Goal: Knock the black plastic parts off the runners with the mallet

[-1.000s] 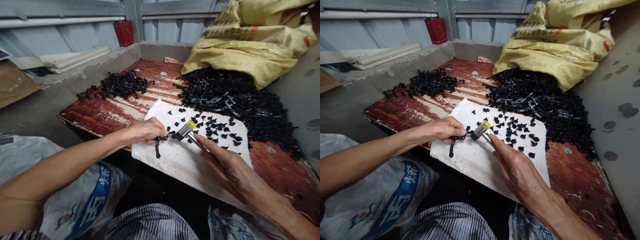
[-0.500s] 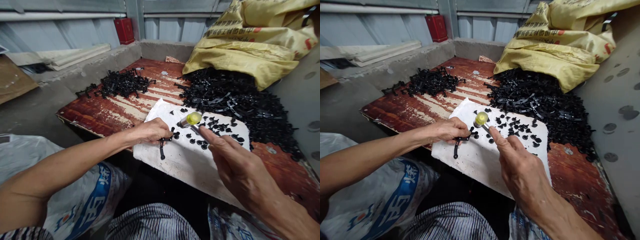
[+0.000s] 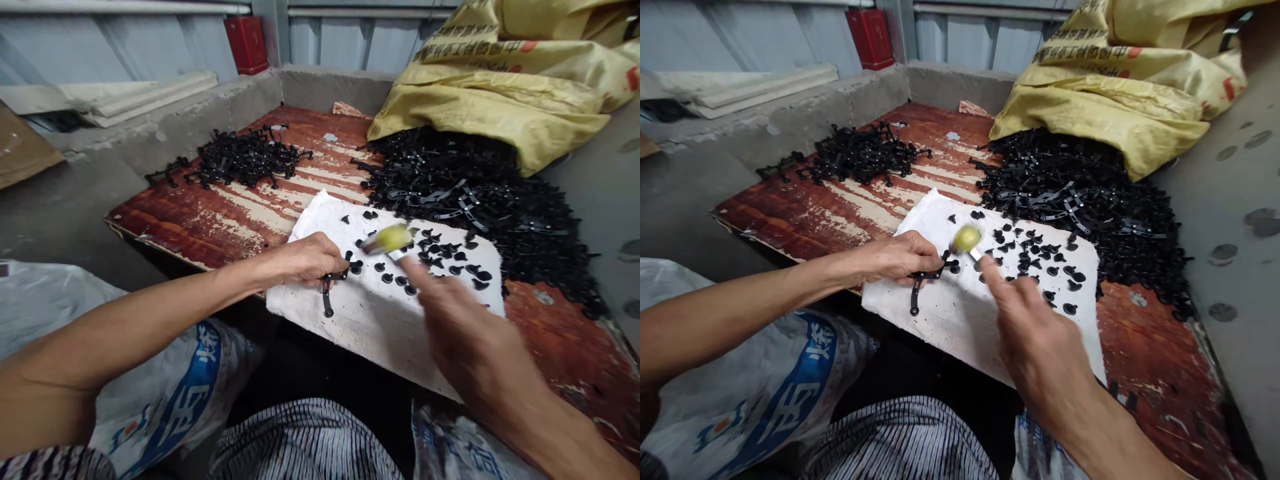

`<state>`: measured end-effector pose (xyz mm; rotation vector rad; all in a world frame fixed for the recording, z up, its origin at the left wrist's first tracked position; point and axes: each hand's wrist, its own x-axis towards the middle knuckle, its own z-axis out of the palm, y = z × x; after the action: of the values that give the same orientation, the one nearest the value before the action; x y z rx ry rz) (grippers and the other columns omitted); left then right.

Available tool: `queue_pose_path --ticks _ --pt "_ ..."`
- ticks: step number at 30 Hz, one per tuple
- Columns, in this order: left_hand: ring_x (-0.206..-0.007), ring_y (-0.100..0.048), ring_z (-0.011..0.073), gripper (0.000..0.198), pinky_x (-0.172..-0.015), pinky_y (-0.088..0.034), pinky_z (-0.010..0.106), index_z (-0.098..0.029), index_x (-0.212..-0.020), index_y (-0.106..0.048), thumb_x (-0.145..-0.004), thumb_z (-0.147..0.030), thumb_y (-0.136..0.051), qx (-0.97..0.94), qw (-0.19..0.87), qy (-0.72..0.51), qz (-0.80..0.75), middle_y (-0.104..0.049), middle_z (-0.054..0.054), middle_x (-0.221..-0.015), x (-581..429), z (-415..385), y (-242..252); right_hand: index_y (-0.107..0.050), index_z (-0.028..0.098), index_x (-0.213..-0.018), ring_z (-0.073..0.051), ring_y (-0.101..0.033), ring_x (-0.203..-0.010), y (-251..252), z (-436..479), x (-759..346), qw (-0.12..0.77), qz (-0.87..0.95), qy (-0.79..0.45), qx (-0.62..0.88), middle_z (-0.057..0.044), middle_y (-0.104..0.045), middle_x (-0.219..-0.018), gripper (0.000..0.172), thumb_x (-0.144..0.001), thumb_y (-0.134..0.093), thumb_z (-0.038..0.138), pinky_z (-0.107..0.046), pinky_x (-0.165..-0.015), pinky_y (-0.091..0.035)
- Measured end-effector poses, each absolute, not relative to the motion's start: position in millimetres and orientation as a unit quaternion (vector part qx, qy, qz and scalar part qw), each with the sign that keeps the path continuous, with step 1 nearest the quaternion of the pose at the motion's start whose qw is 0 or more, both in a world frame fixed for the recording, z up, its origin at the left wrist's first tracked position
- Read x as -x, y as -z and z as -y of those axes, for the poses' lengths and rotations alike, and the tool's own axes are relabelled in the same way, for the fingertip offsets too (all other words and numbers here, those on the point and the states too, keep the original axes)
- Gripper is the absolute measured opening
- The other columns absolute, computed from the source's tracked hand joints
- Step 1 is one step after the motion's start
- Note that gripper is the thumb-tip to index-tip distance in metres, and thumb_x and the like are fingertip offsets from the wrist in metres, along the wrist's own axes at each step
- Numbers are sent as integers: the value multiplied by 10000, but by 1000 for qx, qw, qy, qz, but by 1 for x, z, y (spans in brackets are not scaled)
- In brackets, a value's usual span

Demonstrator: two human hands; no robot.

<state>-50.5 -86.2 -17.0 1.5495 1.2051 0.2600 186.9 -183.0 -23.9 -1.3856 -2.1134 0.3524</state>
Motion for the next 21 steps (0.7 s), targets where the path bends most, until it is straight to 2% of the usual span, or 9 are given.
queue_pose_path --ticks 2,6,9,11,14,17,19,21 --pt "-306 -327 47 248 -332 -183 206 -158 -571 -563 -808 -231 -562 -644 554 -104 -517 -487 -33 -416 50 87 15 -515 297 -1421 -155 -523 -521 24 183 -184 269 807 -113 514 -41 -586 -793 538 -906 -450 154 -275 -461 -451" --pt "-302 -320 45 272 -329 -181 197 -160 -538 -541 -807 -203 -549 -652 542 -97 -522 -450 -44 -386 49 92 9 -444 239 -1474 -176 -580 -596 25 182 -180 303 813 -65 493 -53 -597 -781 567 -917 -423 130 -285 -514 -504" --pt "-299 -313 47 300 -331 -178 199 -162 -519 -532 -815 -204 -545 -667 519 -100 -525 -425 -47 -360 49 93 8 -529 223 -1412 -189 -602 -573 24 178 -181 266 827 -50 493 -80 -663 -817 528 -906 -403 147 -302 -481 -502" --pt "-303 -309 44 302 -336 -179 197 -162 -531 -532 -828 -210 -537 -671 525 -102 -514 -435 -47 -373 50 91 10 -562 197 -1381 -208 -650 -644 21 173 -182 260 825 -72 496 -106 -703 -888 497 -914 -395 166 -326 -538 -532" --pt "-340 -339 37 278 -359 -218 189 -153 -592 -553 -853 -247 -525 -688 537 -114 -474 -521 -26 -470 55 89 13 -561 170 -1372 -219 -677 -755 13 165 -181 310 793 -131 507 -103 -710 -910 486 -911 -414 202 -359 -667 -556" --pt "-411 -401 39 265 -409 -287 177 -149 -642 -561 -864 -291 -529 -725 527 -113 -428 -579 -13 -574 58 89 11 -615 175 -1262 -172 -594 -575 6 155 -174 338 729 -242 544 -30 -645 -724 418 -893 -459 295 -319 -551 -516" --pt "-450 -428 47 264 -431 -301 173 -152 -653 -555 -870 -298 -522 -752 518 -91 -398 -570 -22 -585 55 91 5 -649 174 -1090 -115 -448 -437 2 147 -168 348 665 -338 568 20 -559 -627 327 -879 -499 373 -265 -417 -415" --pt "-460 -418 50 273 -435 -289 174 -153 -644 -545 -877 -292 -512 -778 505 -67 -367 -543 -33 -566 48 93 -3 -623 179 -902 -74 -347 -393 -3 139 -160 350 611 -423 570 48 -508 -601 251 -823 -589 415 -230 -351 -320"
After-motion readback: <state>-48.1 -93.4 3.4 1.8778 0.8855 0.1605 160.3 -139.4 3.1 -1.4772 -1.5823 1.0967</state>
